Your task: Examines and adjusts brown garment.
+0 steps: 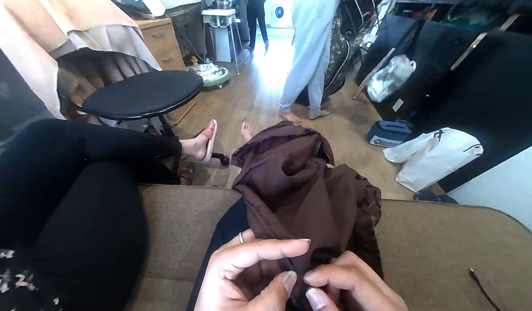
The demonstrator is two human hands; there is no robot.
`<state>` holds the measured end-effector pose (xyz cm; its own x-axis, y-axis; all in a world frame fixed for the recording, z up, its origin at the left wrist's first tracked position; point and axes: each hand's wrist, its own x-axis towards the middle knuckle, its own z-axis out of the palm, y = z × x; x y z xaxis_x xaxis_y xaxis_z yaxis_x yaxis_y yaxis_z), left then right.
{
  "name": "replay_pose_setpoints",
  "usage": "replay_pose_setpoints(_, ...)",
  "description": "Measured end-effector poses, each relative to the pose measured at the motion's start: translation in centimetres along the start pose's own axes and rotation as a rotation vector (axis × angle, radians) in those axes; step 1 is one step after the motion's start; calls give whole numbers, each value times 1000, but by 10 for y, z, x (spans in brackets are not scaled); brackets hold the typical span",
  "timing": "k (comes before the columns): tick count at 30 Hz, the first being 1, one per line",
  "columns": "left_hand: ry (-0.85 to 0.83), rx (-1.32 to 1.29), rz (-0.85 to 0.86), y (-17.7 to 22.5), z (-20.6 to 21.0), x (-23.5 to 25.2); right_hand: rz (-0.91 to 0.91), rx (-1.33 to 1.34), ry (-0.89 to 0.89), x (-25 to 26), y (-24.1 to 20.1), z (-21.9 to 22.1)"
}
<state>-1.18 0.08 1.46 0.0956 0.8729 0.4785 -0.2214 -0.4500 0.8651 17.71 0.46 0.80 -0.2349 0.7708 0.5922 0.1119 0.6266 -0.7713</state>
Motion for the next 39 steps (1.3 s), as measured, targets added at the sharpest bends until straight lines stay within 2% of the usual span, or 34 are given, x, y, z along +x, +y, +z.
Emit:
replay_pose_setpoints(15,-84,-10,-37,3,-1,0,36,62,4,1,3,-1)
replay_pose_setpoints(23,18,-126,-35,-7,8,-4,77,140,7,-3,8,6)
replay_pose_setpoints(32,40,-56,53,-9,7,-3,122,202,17,-6,7,12)
replay_pose_setpoints(39,28,138,146,-8,0,-4,103,156,4,-5,8,10)
